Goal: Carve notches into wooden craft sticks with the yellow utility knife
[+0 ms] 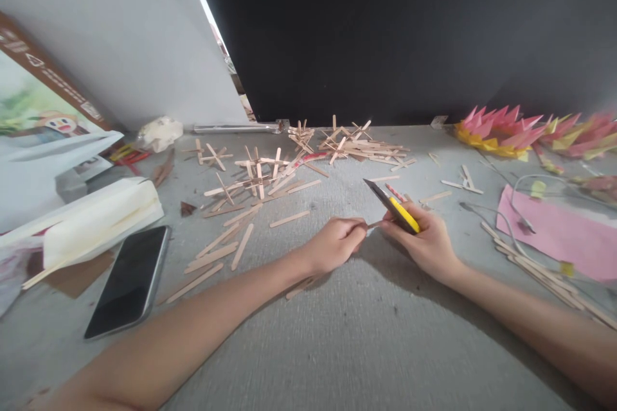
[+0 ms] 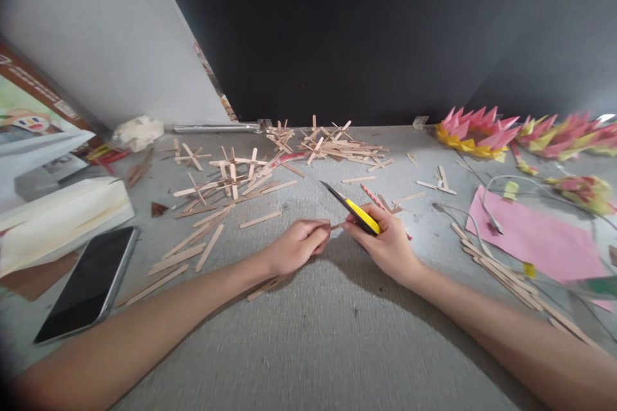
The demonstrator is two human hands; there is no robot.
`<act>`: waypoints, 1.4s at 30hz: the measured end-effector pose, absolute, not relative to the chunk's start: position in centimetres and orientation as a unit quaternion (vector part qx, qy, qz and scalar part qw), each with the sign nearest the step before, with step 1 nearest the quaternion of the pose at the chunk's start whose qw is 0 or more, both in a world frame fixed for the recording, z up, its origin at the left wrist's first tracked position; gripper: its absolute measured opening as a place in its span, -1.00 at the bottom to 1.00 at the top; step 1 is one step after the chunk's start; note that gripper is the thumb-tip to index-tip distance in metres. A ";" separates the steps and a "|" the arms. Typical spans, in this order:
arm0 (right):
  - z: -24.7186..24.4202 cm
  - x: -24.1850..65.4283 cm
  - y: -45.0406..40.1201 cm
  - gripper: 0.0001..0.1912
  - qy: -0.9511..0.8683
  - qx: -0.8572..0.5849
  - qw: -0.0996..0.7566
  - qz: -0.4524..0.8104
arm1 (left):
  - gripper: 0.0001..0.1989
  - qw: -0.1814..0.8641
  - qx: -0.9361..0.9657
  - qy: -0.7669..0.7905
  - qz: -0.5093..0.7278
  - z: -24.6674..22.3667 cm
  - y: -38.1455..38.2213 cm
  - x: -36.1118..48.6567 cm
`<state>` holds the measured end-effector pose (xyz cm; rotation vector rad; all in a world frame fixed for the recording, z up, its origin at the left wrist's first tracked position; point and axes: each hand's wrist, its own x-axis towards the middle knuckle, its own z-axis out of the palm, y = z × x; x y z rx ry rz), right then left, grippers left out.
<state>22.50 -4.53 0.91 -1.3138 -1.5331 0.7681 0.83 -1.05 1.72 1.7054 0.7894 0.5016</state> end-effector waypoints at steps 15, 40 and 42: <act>0.0 23.1 -4.1 -0.64 -0.570 -0.533 0.522 0.345 | -0.72 0.580 0.678 0.342 0.294 0.6 -1.1 1.1; 0.4 23.3 -5.6 -0.74 -0.739 -0.384 0.479 0.278 | -0.64 0.614 0.583 0.359 0.392 0.5 -0.3 1.0; 0.0 23.6 -5.6 -0.77 -0.741 -0.390 0.490 0.241 | -0.66 0.617 0.577 0.359 0.396 0.3 -0.2 1.0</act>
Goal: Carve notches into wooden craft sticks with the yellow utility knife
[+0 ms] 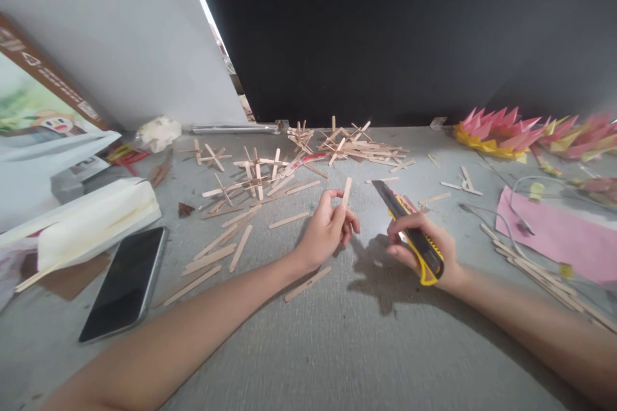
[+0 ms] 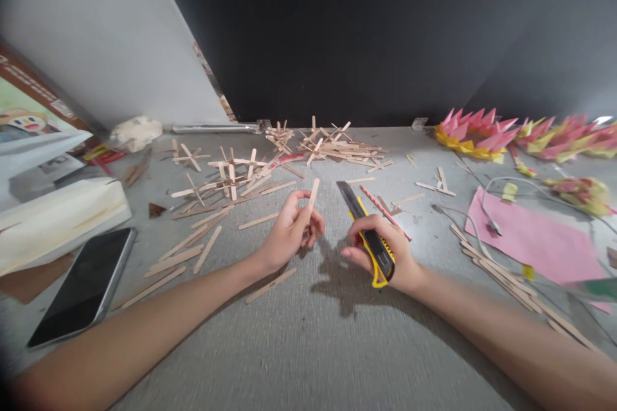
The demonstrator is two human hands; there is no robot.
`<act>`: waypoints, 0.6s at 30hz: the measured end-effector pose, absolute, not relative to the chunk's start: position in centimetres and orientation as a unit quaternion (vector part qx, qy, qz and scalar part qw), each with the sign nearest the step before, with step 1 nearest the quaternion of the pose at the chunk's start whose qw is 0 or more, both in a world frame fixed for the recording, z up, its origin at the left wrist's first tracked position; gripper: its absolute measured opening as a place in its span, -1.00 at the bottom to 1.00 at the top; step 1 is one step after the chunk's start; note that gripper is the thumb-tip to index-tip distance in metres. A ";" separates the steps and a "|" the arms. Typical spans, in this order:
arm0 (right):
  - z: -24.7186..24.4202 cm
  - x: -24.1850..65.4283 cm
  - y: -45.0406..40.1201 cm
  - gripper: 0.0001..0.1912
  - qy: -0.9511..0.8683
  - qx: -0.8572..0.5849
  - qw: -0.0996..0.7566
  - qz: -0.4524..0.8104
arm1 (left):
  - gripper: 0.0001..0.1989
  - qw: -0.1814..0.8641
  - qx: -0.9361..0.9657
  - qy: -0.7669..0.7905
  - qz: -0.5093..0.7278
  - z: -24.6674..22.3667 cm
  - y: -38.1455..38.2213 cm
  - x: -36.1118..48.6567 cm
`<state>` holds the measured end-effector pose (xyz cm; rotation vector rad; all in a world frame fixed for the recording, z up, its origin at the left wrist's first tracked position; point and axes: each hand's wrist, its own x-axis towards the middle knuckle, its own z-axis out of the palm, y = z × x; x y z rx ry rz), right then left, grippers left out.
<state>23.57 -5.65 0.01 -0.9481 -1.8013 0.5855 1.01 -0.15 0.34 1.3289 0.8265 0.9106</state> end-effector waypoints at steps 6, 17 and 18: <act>-1.2 23.7 -5.5 -0.66 -0.682 -0.438 0.533 0.244 | -0.70 0.634 0.567 0.365 0.378 0.1 0.1 1.0; 0.3 23.2 -5.6 -0.72 -0.757 -0.458 0.435 0.168 | -0.45 0.648 0.575 0.368 0.337 0.2 0.1 0.8; 0.4 23.2 -5.5 -0.71 -0.763 -0.454 0.429 0.163 | -0.45 0.647 0.576 0.371 0.336 0.3 0.0 0.8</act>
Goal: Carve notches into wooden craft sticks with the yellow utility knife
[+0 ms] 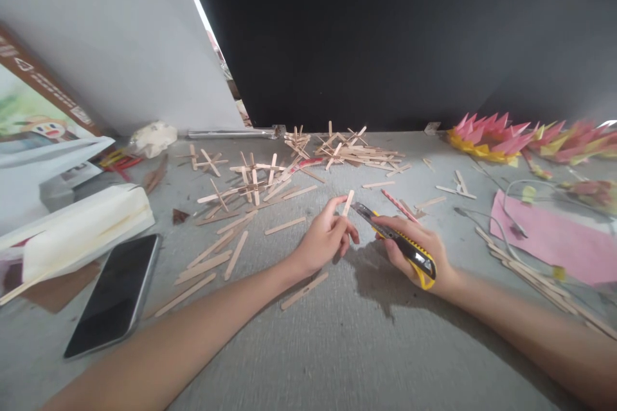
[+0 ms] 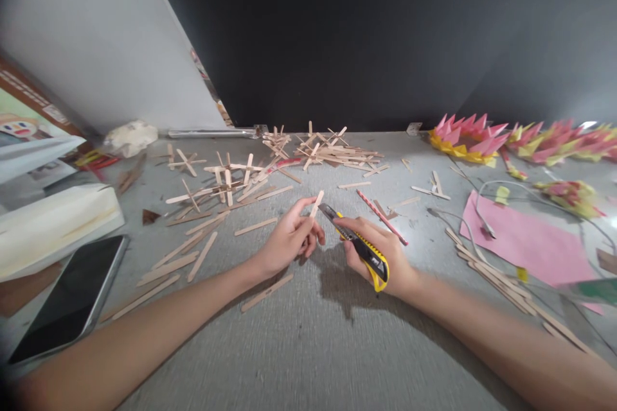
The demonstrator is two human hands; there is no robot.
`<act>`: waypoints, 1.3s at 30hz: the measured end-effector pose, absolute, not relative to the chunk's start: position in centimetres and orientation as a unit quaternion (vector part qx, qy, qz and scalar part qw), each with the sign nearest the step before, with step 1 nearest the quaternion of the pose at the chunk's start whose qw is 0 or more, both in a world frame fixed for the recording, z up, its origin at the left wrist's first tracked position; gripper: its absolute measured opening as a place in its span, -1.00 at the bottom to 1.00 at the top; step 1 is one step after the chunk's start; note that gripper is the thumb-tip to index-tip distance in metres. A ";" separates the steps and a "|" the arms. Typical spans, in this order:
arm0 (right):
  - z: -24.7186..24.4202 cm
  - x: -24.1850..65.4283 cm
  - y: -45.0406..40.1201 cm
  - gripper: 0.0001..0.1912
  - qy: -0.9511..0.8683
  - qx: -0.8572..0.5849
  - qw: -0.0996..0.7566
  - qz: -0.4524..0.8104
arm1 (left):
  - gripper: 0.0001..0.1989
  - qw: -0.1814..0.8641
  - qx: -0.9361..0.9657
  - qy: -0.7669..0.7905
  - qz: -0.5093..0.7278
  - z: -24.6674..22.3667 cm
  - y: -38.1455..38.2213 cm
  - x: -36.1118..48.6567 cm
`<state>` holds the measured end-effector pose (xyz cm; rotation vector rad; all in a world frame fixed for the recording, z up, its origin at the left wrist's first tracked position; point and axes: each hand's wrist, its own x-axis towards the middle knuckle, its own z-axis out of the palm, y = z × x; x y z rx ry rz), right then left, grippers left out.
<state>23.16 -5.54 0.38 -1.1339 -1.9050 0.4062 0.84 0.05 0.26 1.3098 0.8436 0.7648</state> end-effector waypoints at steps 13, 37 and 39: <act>-0.1 23.0 -5.3 -0.65 -0.784 -0.421 0.428 0.158 | -0.55 0.631 0.594 0.369 0.334 -0.3 0.1 0.8; 0.3 22.5 -5.3 -0.68 -0.803 -0.395 0.408 0.182 | -0.50 0.529 0.677 0.410 0.307 -0.6 0.0 0.8; 0.4 22.4 -5.3 -0.69 -0.803 -0.395 0.407 0.184 | -0.50 0.521 0.685 0.406 0.307 -0.7 0.1 0.8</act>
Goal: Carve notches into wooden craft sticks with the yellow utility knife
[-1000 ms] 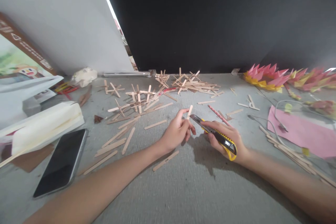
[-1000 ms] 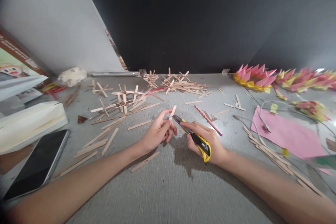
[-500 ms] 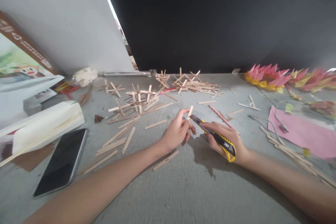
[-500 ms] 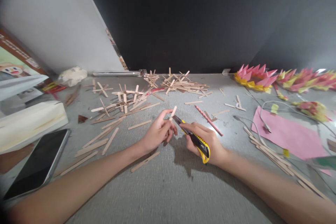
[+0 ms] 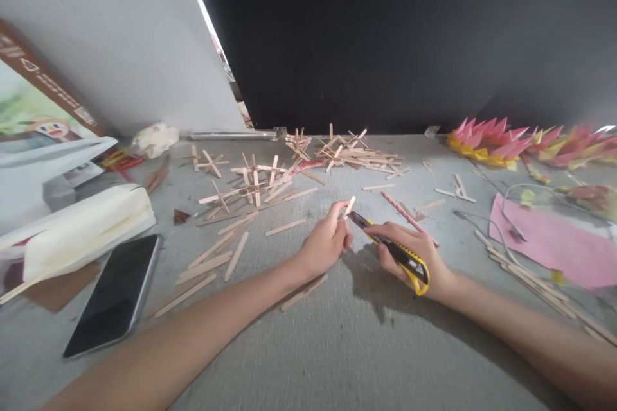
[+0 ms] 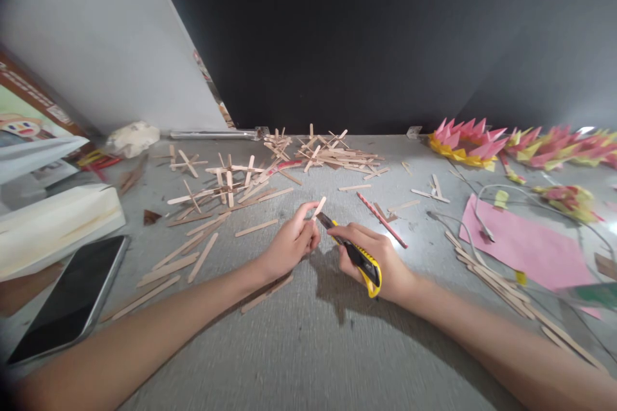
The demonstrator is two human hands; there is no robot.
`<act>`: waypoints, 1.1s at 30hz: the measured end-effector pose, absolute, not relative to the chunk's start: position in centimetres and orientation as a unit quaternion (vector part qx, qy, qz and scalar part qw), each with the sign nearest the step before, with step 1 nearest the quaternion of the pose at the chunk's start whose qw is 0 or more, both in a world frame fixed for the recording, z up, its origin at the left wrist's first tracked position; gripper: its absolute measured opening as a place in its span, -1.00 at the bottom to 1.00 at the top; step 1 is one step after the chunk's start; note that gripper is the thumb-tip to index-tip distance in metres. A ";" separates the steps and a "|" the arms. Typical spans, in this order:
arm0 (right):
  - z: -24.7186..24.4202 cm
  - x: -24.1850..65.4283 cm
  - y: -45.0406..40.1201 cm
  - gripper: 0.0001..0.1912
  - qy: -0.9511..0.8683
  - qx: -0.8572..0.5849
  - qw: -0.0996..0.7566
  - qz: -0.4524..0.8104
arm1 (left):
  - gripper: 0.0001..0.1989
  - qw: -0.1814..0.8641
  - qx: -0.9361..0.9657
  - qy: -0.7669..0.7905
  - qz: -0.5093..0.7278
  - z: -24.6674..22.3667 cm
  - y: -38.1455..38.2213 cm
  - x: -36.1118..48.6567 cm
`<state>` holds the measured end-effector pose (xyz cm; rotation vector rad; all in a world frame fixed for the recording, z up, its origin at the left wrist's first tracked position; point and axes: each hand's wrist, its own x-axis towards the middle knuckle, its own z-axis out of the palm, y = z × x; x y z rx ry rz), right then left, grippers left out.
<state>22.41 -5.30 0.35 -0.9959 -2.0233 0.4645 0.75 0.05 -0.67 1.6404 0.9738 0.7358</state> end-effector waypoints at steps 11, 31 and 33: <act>0.2 22.3 -5.4 -0.69 -0.796 -0.404 0.404 0.201 | -0.48 0.529 0.684 0.400 0.302 -0.9 0.2 0.5; 0.7 21.9 -5.7 -0.74 -0.787 -0.407 0.416 0.206 | -0.50 0.487 0.710 0.405 0.307 -0.2 -0.2 0.6; 1.1 21.8 -5.7 -0.77 -0.772 -0.423 0.419 0.223 | -0.51 0.500 0.700 0.402 0.314 -0.2 -0.2 0.6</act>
